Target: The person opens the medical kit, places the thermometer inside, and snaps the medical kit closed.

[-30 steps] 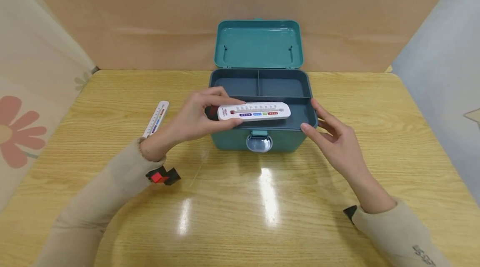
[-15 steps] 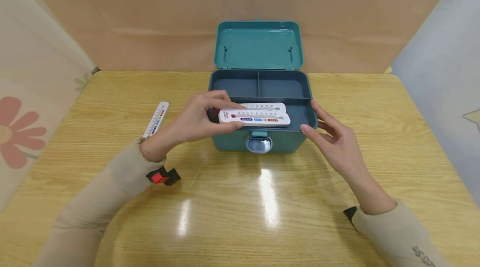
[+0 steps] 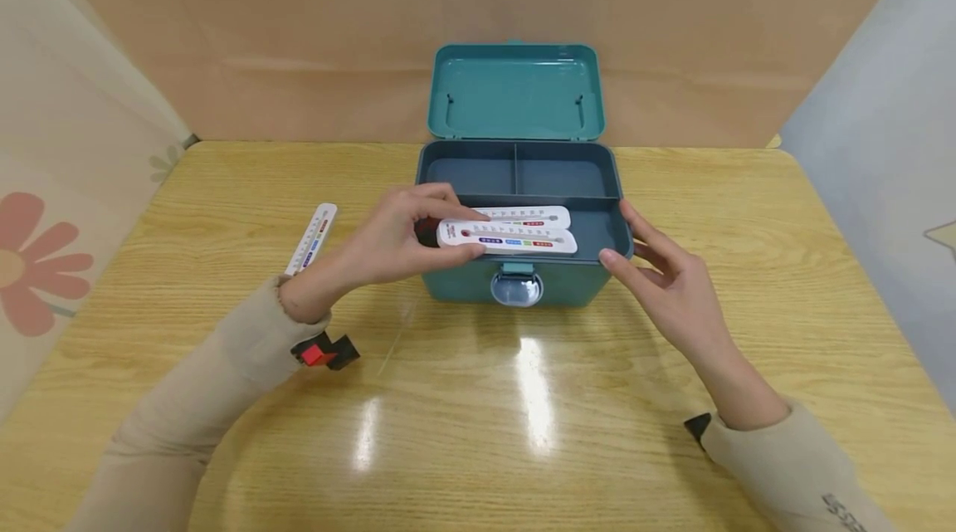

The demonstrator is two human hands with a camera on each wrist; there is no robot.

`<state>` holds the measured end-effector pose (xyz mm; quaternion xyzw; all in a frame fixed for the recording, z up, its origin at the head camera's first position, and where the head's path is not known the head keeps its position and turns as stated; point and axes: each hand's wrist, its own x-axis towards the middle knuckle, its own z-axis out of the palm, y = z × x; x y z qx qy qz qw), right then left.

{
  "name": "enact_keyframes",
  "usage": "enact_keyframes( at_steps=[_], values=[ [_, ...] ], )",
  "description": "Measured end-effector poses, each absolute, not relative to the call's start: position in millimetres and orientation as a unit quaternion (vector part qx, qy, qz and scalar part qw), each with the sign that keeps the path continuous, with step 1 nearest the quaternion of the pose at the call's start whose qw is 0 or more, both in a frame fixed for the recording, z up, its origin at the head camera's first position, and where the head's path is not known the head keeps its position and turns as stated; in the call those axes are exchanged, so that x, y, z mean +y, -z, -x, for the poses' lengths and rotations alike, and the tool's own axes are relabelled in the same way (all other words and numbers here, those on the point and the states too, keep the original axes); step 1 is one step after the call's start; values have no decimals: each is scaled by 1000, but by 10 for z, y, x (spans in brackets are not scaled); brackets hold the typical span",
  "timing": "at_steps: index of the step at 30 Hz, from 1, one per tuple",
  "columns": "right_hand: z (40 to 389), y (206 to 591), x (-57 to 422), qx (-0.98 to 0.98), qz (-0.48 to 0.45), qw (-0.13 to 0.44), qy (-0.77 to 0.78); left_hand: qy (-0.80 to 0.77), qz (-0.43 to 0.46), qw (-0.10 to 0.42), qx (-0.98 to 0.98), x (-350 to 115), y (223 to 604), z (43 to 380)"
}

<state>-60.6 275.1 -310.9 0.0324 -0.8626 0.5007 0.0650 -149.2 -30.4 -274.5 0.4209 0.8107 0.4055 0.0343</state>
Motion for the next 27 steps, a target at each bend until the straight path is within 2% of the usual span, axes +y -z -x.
enact_keyframes(
  at_steps=[15,27],
  values=[
    [598,3105,2751,-861,-32,66,-503,-343,-427,20,836,-321,2736,1508],
    [606,3103,2756,-859,-31,59,-507,-373,-430,-12,822,-348,2774,1529]
  ],
)
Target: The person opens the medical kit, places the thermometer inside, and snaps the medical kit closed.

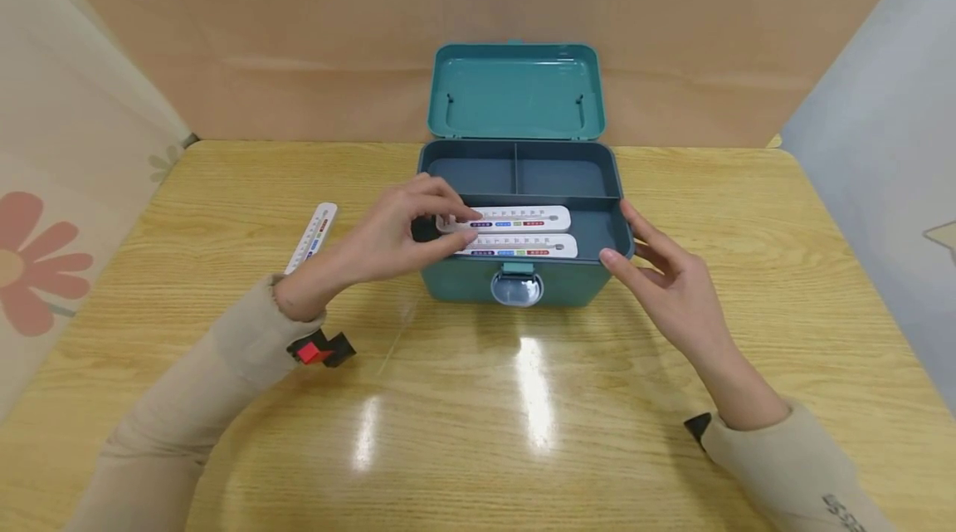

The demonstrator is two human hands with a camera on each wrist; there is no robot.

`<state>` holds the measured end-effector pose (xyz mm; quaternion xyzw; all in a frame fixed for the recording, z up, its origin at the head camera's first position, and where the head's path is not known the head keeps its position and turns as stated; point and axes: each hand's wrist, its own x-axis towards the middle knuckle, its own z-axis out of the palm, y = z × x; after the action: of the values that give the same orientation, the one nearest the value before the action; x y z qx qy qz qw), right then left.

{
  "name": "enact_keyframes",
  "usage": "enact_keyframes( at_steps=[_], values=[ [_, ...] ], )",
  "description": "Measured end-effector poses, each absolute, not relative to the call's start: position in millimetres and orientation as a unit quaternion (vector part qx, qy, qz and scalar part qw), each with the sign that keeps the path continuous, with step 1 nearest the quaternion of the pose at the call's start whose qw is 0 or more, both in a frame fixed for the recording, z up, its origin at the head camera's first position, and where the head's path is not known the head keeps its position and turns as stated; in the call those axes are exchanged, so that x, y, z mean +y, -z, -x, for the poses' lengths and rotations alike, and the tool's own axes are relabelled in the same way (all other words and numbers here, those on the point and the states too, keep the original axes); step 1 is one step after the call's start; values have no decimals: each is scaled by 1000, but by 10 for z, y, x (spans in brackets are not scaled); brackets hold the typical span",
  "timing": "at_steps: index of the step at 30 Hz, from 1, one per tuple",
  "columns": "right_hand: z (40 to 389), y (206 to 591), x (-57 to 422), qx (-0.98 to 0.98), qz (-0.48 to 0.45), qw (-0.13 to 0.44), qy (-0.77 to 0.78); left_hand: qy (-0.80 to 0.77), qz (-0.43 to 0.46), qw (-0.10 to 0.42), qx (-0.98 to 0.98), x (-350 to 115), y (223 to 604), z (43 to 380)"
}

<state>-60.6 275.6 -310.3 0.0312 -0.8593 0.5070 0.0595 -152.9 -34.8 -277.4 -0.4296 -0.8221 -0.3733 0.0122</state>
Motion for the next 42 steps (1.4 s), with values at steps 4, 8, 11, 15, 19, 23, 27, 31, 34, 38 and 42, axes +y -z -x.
enact_keyframes(
  at_steps=[4,8,11,15,19,23,27,31,34,38,42],
  values=[
    [612,3102,2754,-859,-31,60,-508,383,415,14,-825,-355,2763,1530],
    [615,3098,2753,-855,-35,64,-513,391,412,21,-823,-354,2757,1540],
    [615,3095,2752,-853,-37,65,-517,395,415,27,-819,-350,2756,1550],
    [617,3094,2751,-848,-37,64,-525,395,414,29,-819,-354,2753,1553],
    [615,3095,2752,-847,-38,64,-527,396,412,29,-820,-366,2753,1545],
    [610,3097,2752,-854,-38,66,-514,400,410,36,-819,-387,2761,1537],
    [606,3096,2747,-859,-39,69,-506,407,407,43,-817,-409,2770,1531],
    [605,3093,2740,-858,-40,70,-507,417,400,53,-814,-425,2772,1523],
    [605,3093,2740,-859,-40,70,-506,426,391,64,-813,-436,2773,1518],
    [606,3096,2743,-861,-37,67,-502,434,377,80,-814,-449,2768,1516],
    [606,3098,2749,-860,-34,64,-505,440,362,92,-817,-462,2756,1515]
  ],
)
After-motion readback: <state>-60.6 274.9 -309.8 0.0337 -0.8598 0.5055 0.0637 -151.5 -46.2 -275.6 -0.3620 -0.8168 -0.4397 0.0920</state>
